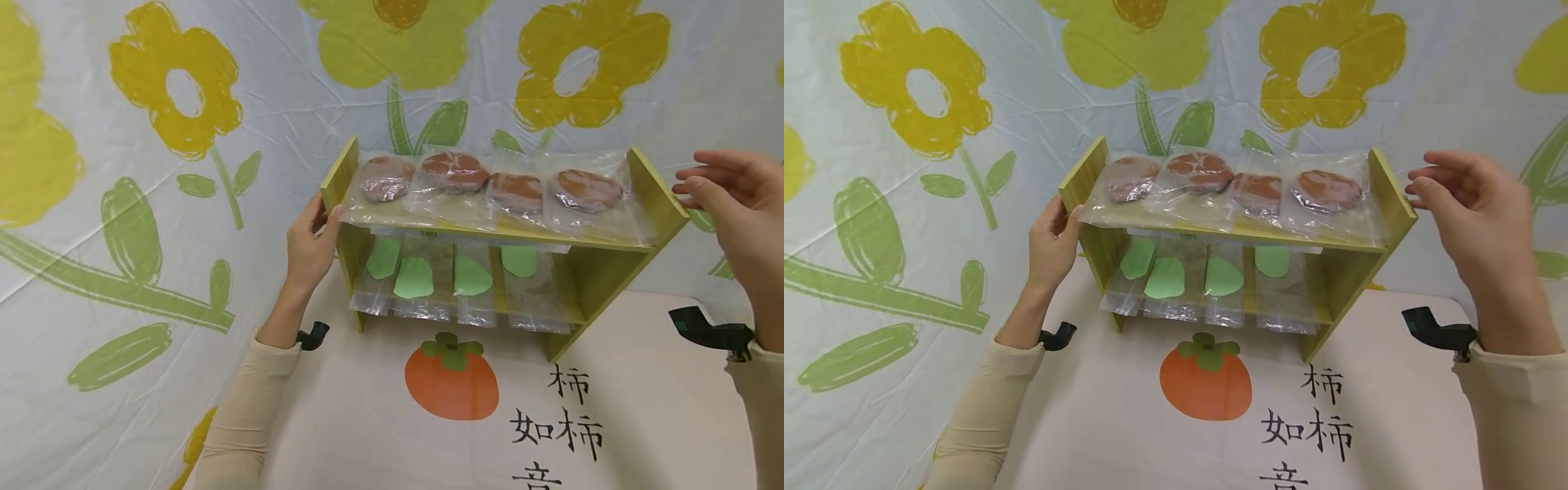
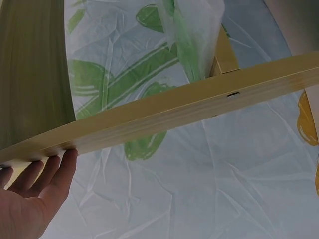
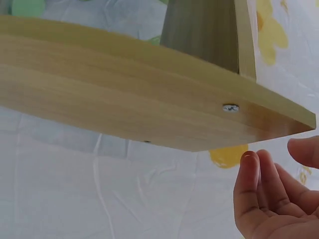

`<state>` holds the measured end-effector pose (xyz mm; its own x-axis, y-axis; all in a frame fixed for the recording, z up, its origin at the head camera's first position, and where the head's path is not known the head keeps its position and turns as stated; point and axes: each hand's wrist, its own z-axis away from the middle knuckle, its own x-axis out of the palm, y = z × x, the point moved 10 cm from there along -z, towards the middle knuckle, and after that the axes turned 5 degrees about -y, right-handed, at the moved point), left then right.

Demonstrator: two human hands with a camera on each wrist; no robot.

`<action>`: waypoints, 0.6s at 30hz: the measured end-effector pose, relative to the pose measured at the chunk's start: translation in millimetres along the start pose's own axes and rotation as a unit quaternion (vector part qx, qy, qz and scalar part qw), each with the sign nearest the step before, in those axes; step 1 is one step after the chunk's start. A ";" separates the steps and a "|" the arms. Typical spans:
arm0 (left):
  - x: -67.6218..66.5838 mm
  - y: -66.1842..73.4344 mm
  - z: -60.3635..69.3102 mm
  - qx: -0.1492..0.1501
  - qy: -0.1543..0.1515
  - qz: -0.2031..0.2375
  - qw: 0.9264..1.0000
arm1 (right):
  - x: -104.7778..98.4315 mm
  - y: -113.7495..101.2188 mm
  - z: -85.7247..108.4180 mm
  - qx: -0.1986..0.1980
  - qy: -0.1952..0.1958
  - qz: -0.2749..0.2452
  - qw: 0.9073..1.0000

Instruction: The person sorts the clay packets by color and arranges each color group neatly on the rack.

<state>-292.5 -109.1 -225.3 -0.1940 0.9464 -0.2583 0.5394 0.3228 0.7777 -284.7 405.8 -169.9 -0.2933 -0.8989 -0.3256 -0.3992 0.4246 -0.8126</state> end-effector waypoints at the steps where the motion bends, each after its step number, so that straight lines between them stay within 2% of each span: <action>1: -0.6 0.1 0.1 0.001 0.003 0.000 1.000 | -0.7 1.0 3.8 -0.003 0.004 -0.007 1.000; 5: -2.0 -3.8 1.0 -0.007 0.011 0.002 1.000 | -0.1 6.3 20.1 -0.017 0.015 -0.088 0.996; 8: -2.8 -12.5 2.3 -0.019 0.014 0.001 1.000 | 2.7 8.7 34.2 -0.034 0.023 -0.175 0.984; 12: -6.8 -31.5 5.9 -0.034 0.013 0.001 0.999 | 7.2 12.7 55.5 -0.036 0.036 -0.212 0.976; 14: -10.3 -39.9 8.9 -0.035 0.011 0.002 0.999 | 9.4 15.5 67.6 -0.032 0.041 -0.209 0.977; 18: -18.5 -43.8 18.7 -0.035 0.012 0.009 0.999 | 16.1 21.1 90.5 -0.052 0.034 -0.266 0.962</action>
<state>-297.1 -140.5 -265.4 -0.2053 0.9511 -0.2309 0.4844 0.3037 0.8204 -219.2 390.5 -236.1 -0.0795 -0.9842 0.1580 -0.5918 -0.0810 -0.8020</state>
